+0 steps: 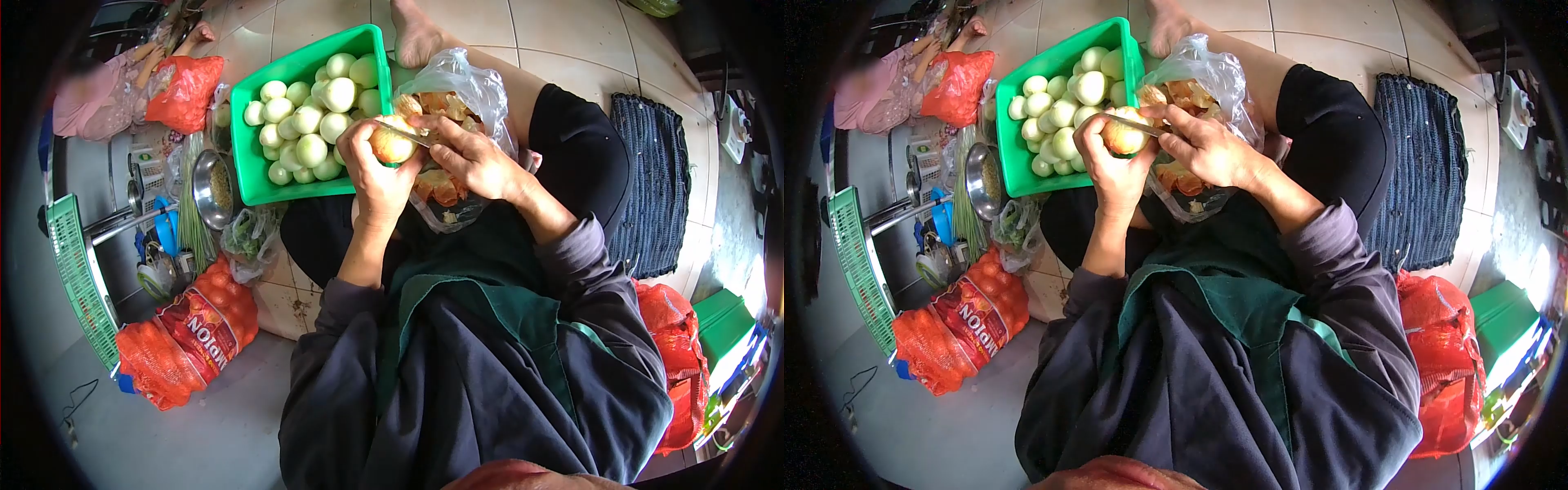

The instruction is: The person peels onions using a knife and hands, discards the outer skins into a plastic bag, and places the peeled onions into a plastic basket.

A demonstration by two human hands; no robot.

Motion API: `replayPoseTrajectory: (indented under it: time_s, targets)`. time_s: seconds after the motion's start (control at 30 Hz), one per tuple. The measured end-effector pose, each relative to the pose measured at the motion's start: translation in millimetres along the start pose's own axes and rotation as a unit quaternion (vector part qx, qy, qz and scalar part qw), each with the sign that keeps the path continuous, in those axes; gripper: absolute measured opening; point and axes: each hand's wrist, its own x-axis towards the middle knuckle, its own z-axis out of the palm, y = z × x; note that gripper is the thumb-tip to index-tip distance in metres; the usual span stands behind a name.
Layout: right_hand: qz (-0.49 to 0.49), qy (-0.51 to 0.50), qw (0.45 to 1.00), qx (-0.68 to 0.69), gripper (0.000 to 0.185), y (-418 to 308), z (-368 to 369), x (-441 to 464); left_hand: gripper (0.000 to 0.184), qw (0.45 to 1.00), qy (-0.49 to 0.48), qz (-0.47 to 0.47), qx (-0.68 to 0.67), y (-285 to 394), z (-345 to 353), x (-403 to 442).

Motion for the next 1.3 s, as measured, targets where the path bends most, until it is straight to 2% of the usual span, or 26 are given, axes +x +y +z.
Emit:
replayPoseTrajectory:
  time_s: [0.13, 0.23, 0.33, 0.57, 0.67, 0.77, 0.83, 0.87, 0.93, 1.03, 1.13, 1.17, 1.23, 1.3]
  targets:
    - [0.011, -0.009, 0.999, -0.034, 0.038, -3.4, 0.4, 0.7, 0.067, 1.0, 0.0, -0.006, 0.003, 1.6, -0.4, -0.5]
    - [-0.084, 0.057, 0.995, -0.02, 0.036, 13.4, 5.9, 4.9, 0.067, 1.0, -0.01, -0.021, -0.008, 4.8, -0.9, -0.7]
    - [0.029, 0.04, 0.996, 0.079, 0.035, 14.1, 4.3, 4.3, 0.068, 0.999, -0.019, -0.039, -0.031, 5.3, -1.2, -0.2]
    - [0.032, -0.011, 0.996, 0.085, 0.035, -0.6, -2.7, 0.8, 0.067, 0.992, -0.012, -0.061, -0.109, -5.0, 2.7, -4.6]
    - [0.004, 0.014, 0.996, 0.092, 0.036, 6.9, 2.7, 4.4, 0.065, 0.975, -0.029, -0.141, -0.169, -8.4, 4.1, -11.9]
    - [0.062, 0.023, 0.994, 0.088, 0.036, 7.3, 1.2, 6.4, 0.065, 0.924, -0.042, -0.235, -0.299, -3.1, 4.1, -12.9]
    - [0.139, 0.016, 0.985, 0.099, 0.036, 2.2, -3.0, 6.4, 0.067, 0.87, -0.048, -0.29, -0.396, 3.6, -1.5, -6.6]
    - [0.148, 0.026, 0.984, 0.095, 0.036, 1.7, -3.3, 6.7, 0.069, 0.838, -0.051, -0.315, -0.442, 4.7, -3.9, -4.0]
    - [0.164, 0.044, 0.981, 0.089, 0.036, 0.8, -2.9, 7.8, 0.063, 0.809, -0.048, -0.326, -0.488, -1.7, -5.1, -3.1]
    - [0.118, 0.078, 0.989, 0.042, 0.036, 15.0, 0.5, 9.3, 0.055, 0.737, -0.05, -0.352, -0.575, -7.6, -8.1, -1.0]
    - [0.063, 0.092, 0.993, 0.023, 0.038, 26.9, 3.0, 10.9, 0.056, 0.639, -0.057, -0.394, -0.659, -9.6, -13.0, 2.0]
    - [0.067, 0.093, 0.993, 0.026, 0.038, 28.5, 2.6, 11.3, 0.051, 0.593, -0.054, -0.407, -0.693, -9.2, -14.5, 3.1]
    - [0.075, 0.095, 0.992, 0.03, 0.038, 31.0, 1.1, 11.8, 0.05, 0.599, -0.055, -0.403, -0.69, -20.2, -9.3, -3.8]
    - [0.033, 0.137, 0.99, 0.004, 0.037, 37.9, 1.1, 14.1, 0.051, 0.612, -0.061, -0.397, -0.682, -24.2, -7.3, -6.7]
